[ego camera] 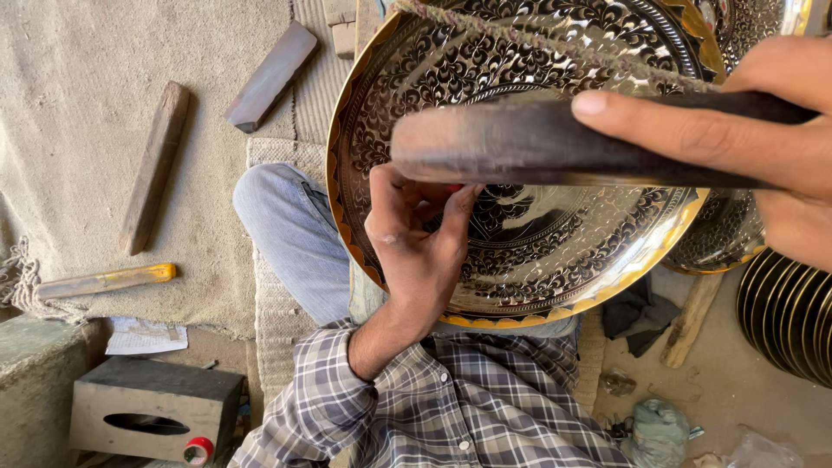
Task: The person sits on the floor holding a small punch against the center of a large decorative brass tray and strikes it with a wooden mallet, working the surface in sections to engrave a pattern. The person repositions the punch repeatedly across the tray's inner area while tapping.
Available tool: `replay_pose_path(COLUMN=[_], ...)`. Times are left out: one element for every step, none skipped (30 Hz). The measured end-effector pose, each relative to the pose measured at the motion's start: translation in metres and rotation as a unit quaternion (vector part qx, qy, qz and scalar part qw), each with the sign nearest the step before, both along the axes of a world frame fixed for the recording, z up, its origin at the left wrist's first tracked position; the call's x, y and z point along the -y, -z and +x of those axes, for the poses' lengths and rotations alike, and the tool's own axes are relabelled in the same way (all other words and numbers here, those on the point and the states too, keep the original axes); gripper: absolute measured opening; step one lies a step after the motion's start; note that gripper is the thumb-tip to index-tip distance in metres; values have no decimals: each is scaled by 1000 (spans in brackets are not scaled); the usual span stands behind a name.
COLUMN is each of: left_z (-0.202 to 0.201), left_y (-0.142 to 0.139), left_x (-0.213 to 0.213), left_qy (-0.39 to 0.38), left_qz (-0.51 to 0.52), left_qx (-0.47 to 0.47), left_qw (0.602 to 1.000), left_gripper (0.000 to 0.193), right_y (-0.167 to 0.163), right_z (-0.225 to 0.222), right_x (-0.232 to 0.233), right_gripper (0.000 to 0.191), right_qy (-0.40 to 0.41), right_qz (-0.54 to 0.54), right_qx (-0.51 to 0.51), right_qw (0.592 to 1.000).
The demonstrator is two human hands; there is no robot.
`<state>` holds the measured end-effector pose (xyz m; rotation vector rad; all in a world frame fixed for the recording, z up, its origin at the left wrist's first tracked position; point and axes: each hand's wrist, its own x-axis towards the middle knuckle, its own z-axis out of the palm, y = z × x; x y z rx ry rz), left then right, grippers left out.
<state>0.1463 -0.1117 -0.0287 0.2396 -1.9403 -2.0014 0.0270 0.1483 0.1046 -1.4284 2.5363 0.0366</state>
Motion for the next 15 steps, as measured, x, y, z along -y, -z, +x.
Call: replay_pose_path(left_z=[-1,-3,-4,-5,-6,-8,-10,-12,-13,-14,-16,-18,-20,-25,-32], left_y=[0,-1,-2,-3,-4,-5,-6,-6,-7,-7,-8,-8,-9,-9,-8], left_x=[1,1,1,3,4,7,9,11,13,14,15,15,16,18,20], left_qy=[2,7,11,14,30,48,68,79,90,100,122,143,165,170,175], left_qz=[-7,-29,-52,-75,-84,-93,-101,-116,-132,-148,-126,-105,-83,-80,-77], left_qx=[5,7,10,13,1,-12,-25,-33,-39,-44,-36,-30,-23,-40,-58], left_qw=[1000,1000,999,997,996,994,992,990,986,983,984,984,982,981,980], left_gripper=[30,29,28,26,25,24,24,28,32,37,38,40,41,41,42], right_y=[2,3,6,8,9,10,11,11,11,13,17,20,25,29,31], right_z=[-1,-1,-1,-1,1,1,3,5,8,12,17,24,31,38,46], right_x=[-1,-2,-3,-4,-7,-10,-13,-17,-21,-25,-28,-32,-35,-40,-45], right_gripper=[85,83,81,82,82,82,83,83,83,84,84,85,85,86,86], right_qy=[17,20,24,24,31,43,54,74,91,108,120,133,146,162,170], right_qz=[-14,-5,4,7,2,-9,-21,-34,-46,-56,-62,-71,-81,-93,-101], right_qx=[16,5,-7,-8,-7,-1,9,20,30,38,38,35,33,30,19], right_qw=[1000,1000,1000,1000,999,999,998,996,994,992,990,988,985,982,980])
